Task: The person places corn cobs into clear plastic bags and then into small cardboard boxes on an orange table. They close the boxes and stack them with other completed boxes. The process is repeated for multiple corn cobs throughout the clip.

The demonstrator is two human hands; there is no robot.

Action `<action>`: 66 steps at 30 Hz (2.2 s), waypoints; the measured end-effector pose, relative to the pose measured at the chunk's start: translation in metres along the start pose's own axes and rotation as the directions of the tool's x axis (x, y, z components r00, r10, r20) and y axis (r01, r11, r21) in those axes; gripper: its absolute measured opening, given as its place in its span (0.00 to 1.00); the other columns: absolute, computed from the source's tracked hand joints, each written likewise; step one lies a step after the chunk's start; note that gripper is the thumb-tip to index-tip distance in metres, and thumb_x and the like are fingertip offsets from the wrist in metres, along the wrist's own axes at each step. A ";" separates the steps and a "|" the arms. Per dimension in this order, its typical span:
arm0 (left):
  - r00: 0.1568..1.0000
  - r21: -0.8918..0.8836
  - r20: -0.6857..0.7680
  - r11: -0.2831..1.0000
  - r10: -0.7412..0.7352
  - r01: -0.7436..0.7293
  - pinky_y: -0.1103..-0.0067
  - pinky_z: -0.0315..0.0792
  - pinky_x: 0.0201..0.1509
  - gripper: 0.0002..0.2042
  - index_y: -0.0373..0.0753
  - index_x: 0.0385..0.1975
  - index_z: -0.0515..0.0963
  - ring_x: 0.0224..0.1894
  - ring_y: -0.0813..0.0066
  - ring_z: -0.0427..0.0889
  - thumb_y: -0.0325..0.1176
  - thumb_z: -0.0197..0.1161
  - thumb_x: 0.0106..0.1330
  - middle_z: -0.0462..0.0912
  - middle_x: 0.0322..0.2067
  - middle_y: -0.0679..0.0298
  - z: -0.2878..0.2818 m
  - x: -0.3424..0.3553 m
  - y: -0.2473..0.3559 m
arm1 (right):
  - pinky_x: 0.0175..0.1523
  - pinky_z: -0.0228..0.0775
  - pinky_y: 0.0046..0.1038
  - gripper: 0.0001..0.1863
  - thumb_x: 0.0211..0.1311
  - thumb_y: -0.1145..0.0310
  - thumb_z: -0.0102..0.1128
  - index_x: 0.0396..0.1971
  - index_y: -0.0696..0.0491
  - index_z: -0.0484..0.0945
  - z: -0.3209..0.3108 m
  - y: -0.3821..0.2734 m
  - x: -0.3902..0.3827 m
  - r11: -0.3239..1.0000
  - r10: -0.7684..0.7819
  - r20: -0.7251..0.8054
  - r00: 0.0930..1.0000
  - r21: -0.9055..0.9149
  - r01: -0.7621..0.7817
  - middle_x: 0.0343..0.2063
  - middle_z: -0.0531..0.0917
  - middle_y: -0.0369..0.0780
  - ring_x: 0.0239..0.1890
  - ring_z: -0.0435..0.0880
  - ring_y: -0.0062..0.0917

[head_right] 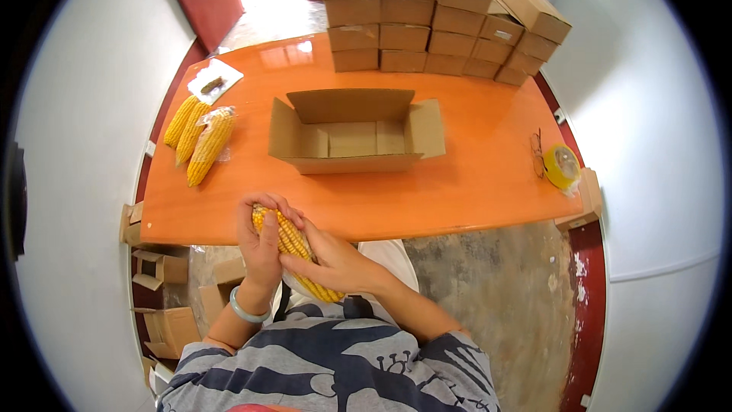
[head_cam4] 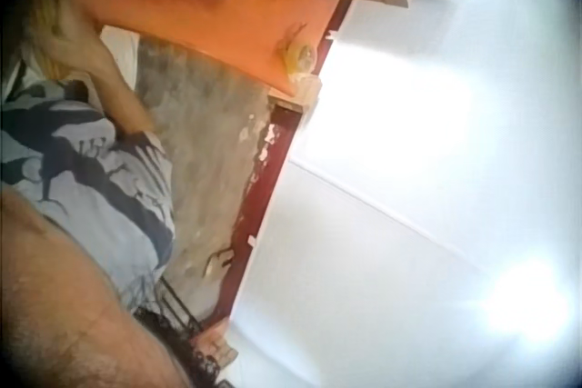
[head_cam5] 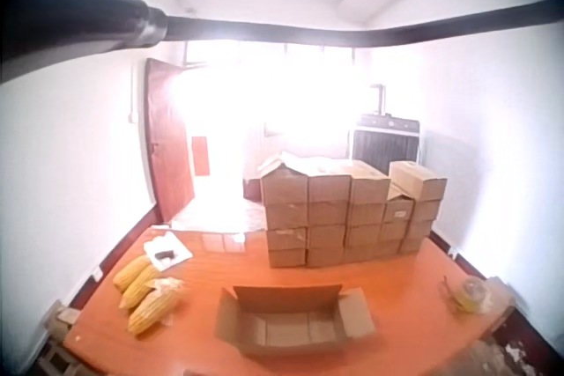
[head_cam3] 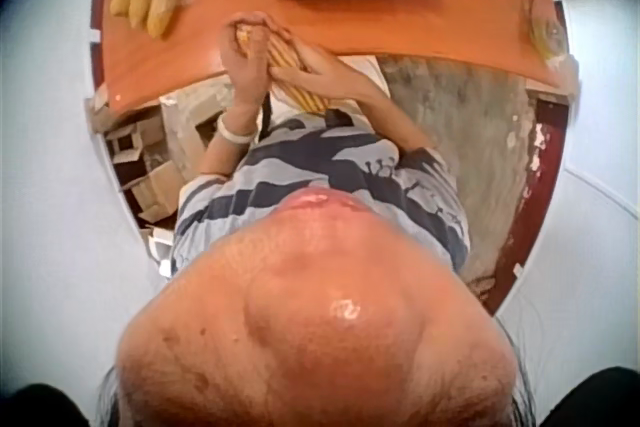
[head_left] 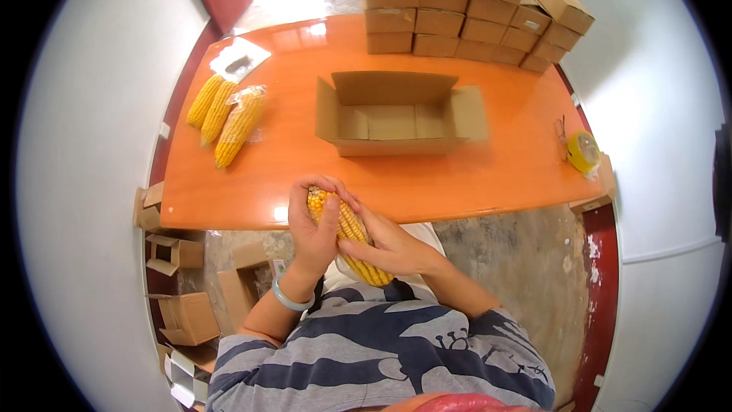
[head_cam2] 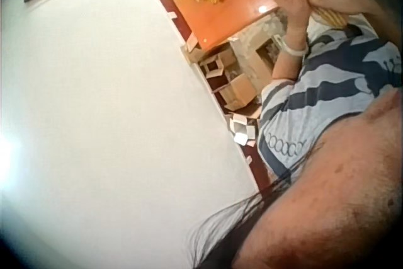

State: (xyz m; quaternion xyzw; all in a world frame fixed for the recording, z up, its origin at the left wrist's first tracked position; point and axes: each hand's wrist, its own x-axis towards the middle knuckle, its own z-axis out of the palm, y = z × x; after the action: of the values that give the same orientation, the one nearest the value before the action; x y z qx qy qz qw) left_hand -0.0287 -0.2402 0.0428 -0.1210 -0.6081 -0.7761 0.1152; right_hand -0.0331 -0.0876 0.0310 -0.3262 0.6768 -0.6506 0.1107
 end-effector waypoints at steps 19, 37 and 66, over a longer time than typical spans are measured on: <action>0.921 0.793 0.294 0.474 0.255 -0.384 0.71 0.79 0.37 0.12 0.38 0.50 0.81 0.36 0.58 0.85 0.25 0.62 0.68 0.82 0.45 0.59 -0.004 0.076 -0.035 | 0.48 0.77 0.27 0.28 0.75 0.58 0.59 0.66 0.54 0.64 -0.139 -0.075 0.093 0.886 -0.379 -0.289 0.879 -0.389 0.254 0.42 0.84 0.44 0.42 0.84 0.25; 0.948 0.802 0.260 0.505 0.184 -0.318 0.70 0.76 0.33 0.06 0.38 0.40 0.82 0.31 0.56 0.83 0.25 0.63 0.66 0.81 0.36 0.60 0.002 0.032 0.000 | 0.45 0.76 0.43 0.33 0.54 0.67 0.74 0.60 0.46 0.69 -0.129 -0.023 0.100 0.356 0.061 0.355 0.933 -0.881 0.312 0.38 0.85 0.45 0.43 0.84 0.44; 0.941 0.804 0.314 0.493 0.124 -0.333 0.68 0.75 0.30 0.07 0.41 0.39 0.82 0.28 0.57 0.81 0.26 0.63 0.63 0.78 0.32 0.61 0.000 0.017 0.012 | 0.49 0.79 0.40 0.21 0.53 0.61 0.74 0.45 0.55 0.81 -0.129 -0.057 0.112 0.331 0.360 0.152 0.920 -0.943 0.026 0.43 0.87 0.42 0.46 0.86 0.38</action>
State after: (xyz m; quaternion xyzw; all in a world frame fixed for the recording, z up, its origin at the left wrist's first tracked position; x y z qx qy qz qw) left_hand -0.0410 -0.2438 0.0596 -0.2123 -0.8944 -0.3417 0.1953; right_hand -0.1764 -0.0453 0.1325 -0.3628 0.9255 -0.0671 0.0858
